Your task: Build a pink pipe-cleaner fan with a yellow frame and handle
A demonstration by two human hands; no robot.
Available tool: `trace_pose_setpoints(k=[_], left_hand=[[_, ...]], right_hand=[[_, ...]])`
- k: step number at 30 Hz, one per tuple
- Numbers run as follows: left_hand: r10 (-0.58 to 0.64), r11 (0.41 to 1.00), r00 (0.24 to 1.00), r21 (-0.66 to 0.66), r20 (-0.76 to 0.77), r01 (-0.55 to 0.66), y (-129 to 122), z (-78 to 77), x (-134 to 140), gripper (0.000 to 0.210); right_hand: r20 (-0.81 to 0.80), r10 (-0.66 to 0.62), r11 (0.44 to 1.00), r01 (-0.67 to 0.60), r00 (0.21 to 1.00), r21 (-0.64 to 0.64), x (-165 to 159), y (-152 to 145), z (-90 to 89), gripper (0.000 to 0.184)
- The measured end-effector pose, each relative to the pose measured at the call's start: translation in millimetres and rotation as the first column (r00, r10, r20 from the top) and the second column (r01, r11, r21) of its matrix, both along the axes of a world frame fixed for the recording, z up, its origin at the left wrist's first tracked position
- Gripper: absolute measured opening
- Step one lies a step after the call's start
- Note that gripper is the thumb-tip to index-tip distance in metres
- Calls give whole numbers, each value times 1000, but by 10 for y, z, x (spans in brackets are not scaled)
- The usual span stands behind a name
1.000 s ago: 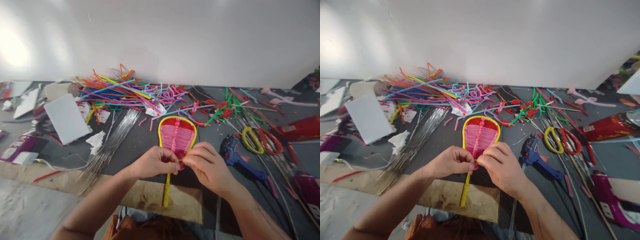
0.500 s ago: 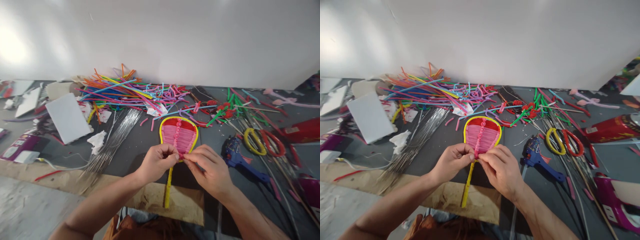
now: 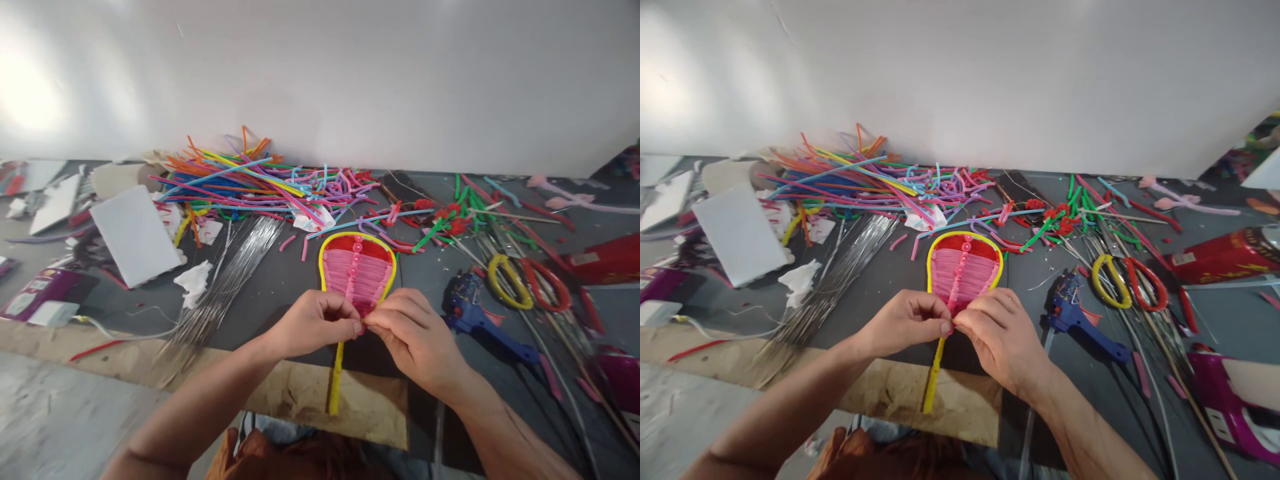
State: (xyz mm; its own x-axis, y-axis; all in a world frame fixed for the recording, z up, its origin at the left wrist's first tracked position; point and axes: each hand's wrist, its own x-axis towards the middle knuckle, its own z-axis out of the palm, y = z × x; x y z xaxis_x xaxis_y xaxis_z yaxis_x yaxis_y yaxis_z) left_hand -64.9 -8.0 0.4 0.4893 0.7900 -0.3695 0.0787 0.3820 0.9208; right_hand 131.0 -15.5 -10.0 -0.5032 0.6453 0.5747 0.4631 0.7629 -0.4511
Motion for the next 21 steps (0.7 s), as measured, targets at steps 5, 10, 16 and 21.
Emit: trace_pose_setpoints(k=[5, 10, 16, 21], left_hand=[[-72, 997, 996, 4, -46, 72, 26, 14, -15, 9], [99, 993, 994, 62, -35, -97, -30, -30, 55, 13], [296, 954, 950, 23, 102, -300, -131, -58, 159, 22], [393, 919, 881, -93, 264, -382, -163, -105, 204, 25]], right_hand=[[18, -16, 1000, 15, 1000, 27, -19, -3, 2, 10], [0, -81, 996, 81, 997, 36, -28, -27, 7, 11], [-80, -120, 993, 121, 990, 11, -83, -62, -11, 14], [-170, -176, 982, 162, 970, -93, -105, -80, -19, 15]])
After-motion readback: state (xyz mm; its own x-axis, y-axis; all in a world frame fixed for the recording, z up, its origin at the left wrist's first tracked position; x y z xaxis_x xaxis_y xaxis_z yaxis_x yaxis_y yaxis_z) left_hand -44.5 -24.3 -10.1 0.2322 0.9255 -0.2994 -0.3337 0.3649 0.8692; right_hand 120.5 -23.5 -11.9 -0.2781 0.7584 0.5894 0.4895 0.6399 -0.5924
